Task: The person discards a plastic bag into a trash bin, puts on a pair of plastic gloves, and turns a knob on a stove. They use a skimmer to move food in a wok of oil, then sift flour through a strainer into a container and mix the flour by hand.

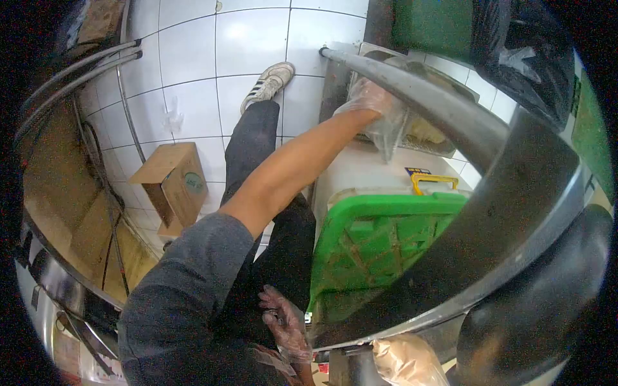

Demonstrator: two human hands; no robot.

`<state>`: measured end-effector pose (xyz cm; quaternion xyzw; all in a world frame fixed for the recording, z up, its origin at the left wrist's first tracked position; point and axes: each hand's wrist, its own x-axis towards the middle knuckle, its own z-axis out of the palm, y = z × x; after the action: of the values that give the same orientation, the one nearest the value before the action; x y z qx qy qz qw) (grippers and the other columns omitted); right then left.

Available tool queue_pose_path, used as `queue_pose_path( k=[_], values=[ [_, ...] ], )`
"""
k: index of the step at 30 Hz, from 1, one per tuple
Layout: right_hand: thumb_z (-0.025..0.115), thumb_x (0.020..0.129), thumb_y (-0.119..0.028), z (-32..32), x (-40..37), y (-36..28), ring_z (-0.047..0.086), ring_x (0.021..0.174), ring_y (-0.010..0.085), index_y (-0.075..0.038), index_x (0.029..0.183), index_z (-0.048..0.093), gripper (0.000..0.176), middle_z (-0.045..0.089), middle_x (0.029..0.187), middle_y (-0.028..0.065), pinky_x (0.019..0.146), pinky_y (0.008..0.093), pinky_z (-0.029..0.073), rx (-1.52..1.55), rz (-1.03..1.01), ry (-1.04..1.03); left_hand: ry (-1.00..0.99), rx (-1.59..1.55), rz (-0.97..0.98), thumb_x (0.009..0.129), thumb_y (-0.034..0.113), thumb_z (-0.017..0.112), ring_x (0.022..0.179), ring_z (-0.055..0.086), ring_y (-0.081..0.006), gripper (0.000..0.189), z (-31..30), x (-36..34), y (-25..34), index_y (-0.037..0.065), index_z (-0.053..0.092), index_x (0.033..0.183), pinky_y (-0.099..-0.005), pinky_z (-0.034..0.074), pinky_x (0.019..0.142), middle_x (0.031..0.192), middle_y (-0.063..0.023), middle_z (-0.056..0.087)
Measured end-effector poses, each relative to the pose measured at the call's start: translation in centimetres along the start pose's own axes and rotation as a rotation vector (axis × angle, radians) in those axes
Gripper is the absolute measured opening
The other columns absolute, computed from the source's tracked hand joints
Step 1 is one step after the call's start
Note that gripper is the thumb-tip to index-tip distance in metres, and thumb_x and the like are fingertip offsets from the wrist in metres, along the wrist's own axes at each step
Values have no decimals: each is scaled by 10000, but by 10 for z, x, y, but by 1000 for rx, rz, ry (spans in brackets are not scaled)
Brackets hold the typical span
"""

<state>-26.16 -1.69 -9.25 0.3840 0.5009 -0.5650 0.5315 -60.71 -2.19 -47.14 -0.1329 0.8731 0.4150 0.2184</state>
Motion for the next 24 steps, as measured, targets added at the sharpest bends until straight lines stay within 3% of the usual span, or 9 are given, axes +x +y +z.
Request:
queue_pose_path(
  k=[4,6,8,13,16,19,21,23,24],
  values=[
    [627,932,-216,-1,-11,8,567,1142,226,-12,1411,437,554,578,1298,155,998,367,432,6,5,-20,-209,-89,-63,841,179,537,986,660,-370,301,-7,-9,-8,19,694,1042,-421,546,830,1098,-234,663],
    [632,932,-222,-2,-15,10,570,1139,227,-10,1408,439,556,582,1292,152,997,367,433,23,-1,-26,-414,214,290,850,199,555,938,672,-365,304,-10,-18,-16,11,687,1049,-433,549,812,1099,-244,659],
    [639,927,-218,-4,-21,9,574,1136,231,-7,1399,448,551,586,1284,150,992,364,438,67,3,-4,-586,-49,204,864,216,567,877,676,-349,303,2,-21,-27,8,685,1050,-435,552,790,1088,-233,666],
    [645,925,-218,-16,-25,13,582,1121,233,-8,1378,471,528,592,1269,157,978,363,450,90,-40,0,-495,-1285,-837,907,179,556,737,639,-269,230,35,-42,-50,24,691,1010,-402,569,696,997,-141,690],
    [646,925,-224,-19,-20,16,584,1111,235,-14,1375,476,525,592,1263,166,972,368,452,105,-65,16,-698,-458,308,861,125,526,634,623,-239,183,81,-37,-75,37,686,870,-391,549,579,771,-123,664],
    [648,924,-228,-21,-18,16,579,1110,239,-18,1384,466,537,583,1269,168,969,377,450,116,-52,51,-897,-784,151,845,122,567,689,640,-228,162,166,-28,-93,29,692,888,-386,545,605,834,-128,684],
    [650,923,-223,-20,-18,16,573,1116,243,-18,1393,453,549,575,1276,165,965,383,450,125,-39,77,-1031,-1366,-167,791,116,631,719,647,-219,150,204,-36,-78,35,700,896,-382,535,617,844,-115,697],
    [648,923,-221,-18,-20,8,567,1121,241,-20,1400,441,558,569,1281,162,962,384,449,86,-10,89,-894,-1343,-8,753,87,677,764,659,-218,205,212,-51,-73,25,701,947,-369,541,651,879,-112,709],
    [648,923,-220,-18,-21,4,564,1124,241,-21,1404,435,563,566,1284,160,960,385,448,65,3,93,-695,-1010,291,743,61,692,793,668,-223,256,172,-74,-61,13,698,994,-359,552,679,909,-117,716]
  ],
)
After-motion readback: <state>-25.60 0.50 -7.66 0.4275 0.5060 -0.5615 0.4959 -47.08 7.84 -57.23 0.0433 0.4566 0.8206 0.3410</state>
